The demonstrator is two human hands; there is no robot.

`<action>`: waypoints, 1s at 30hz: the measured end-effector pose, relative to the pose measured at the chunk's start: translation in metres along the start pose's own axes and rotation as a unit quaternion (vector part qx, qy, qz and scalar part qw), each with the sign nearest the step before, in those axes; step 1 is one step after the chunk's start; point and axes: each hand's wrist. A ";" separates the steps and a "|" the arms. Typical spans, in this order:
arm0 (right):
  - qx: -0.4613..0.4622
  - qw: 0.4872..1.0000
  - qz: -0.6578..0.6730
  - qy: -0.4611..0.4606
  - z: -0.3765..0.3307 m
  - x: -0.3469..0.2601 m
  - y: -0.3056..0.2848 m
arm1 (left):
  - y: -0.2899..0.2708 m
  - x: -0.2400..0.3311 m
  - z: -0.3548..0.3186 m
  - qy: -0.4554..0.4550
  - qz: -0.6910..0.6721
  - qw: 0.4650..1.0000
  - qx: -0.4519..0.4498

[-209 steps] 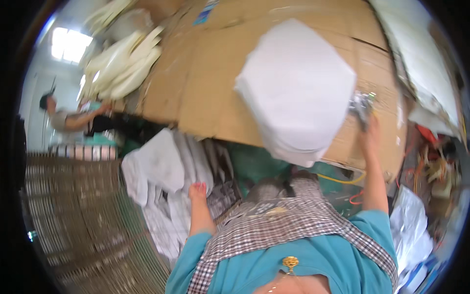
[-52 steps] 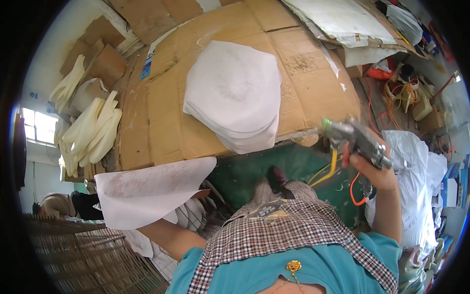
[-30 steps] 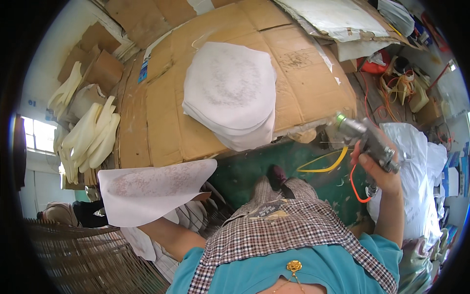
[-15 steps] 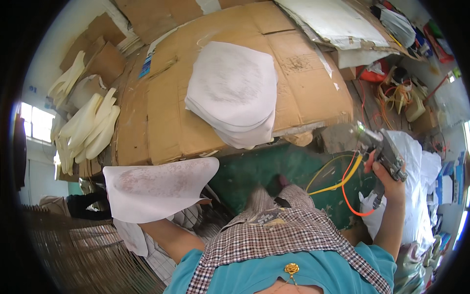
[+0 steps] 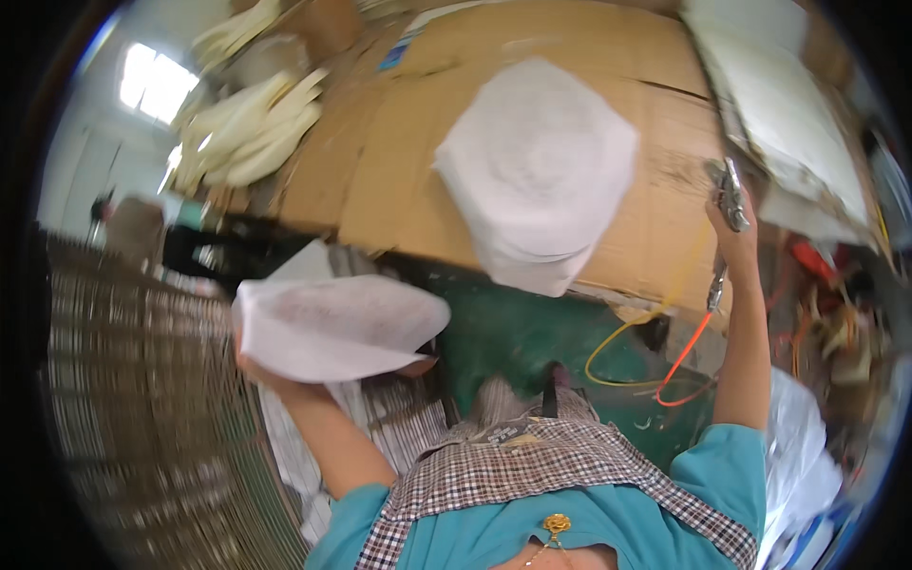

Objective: Applying adhesive to fabric and foam components using a spray gun and stacking them on a rack.

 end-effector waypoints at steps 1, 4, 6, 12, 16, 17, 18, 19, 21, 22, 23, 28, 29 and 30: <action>0.023 0.983 -0.161 -0.086 0.016 0.012 0.008 | -0.001 -0.004 -0.001 -0.007 -0.023 1.000 0.007; -0.113 0.985 -0.102 -0.079 0.031 0.033 0.089 | -0.029 -0.010 -0.006 0.048 -0.024 0.998 -0.031; -0.423 0.898 0.081 0.094 0.004 0.040 0.172 | -0.036 -0.011 -0.021 0.082 0.001 0.997 0.010; -0.499 0.538 0.541 0.412 -0.140 -0.036 0.344 | -0.089 0.033 -0.087 0.037 -0.151 0.973 0.169; -0.510 0.573 0.560 0.314 -0.155 -0.069 0.406 | -0.199 0.054 -0.152 0.058 -0.183 0.943 0.273; -0.554 0.596 0.513 0.272 -0.155 -0.079 0.421 | -0.224 0.058 -0.166 0.064 -0.188 0.939 0.280; -0.573 0.627 0.455 0.269 -0.164 -0.104 0.432 | -0.247 0.063 -0.182 0.073 -0.202 0.921 0.325; -0.588 0.655 0.394 0.264 -0.179 -0.130 0.443 | -0.269 0.068 -0.197 0.080 -0.216 0.901 0.368; -0.633 0.635 0.361 0.255 -0.221 -0.166 0.469 | -0.298 0.082 -0.214 0.082 -0.240 0.899 0.357; -0.675 0.611 0.332 0.244 -0.246 -0.175 0.478 | -0.306 0.093 -0.218 0.077 -0.247 0.905 0.337; -0.678 0.611 0.325 0.247 -0.270 -0.178 0.487 | -0.313 0.104 -0.218 0.075 -0.254 0.912 0.313; -0.696 0.612 0.235 0.291 -0.389 -0.174 0.537 | -0.369 0.181 -0.214 0.056 -0.198 0.946 0.249; -0.672 0.640 0.205 0.311 -0.408 -0.174 0.541 | -0.380 0.197 -0.220 0.052 -0.202 0.945 0.252; -0.668 0.644 0.203 0.313 -0.425 -0.170 0.549 | -0.390 0.213 -0.223 0.105 -0.174 0.949 0.242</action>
Point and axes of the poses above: each hand's wrist, its own z-axis towards the middle knuckle, its own y-axis out of the palm, x = y × z, and after that the axes turned 12 degrees about -x, right-handed
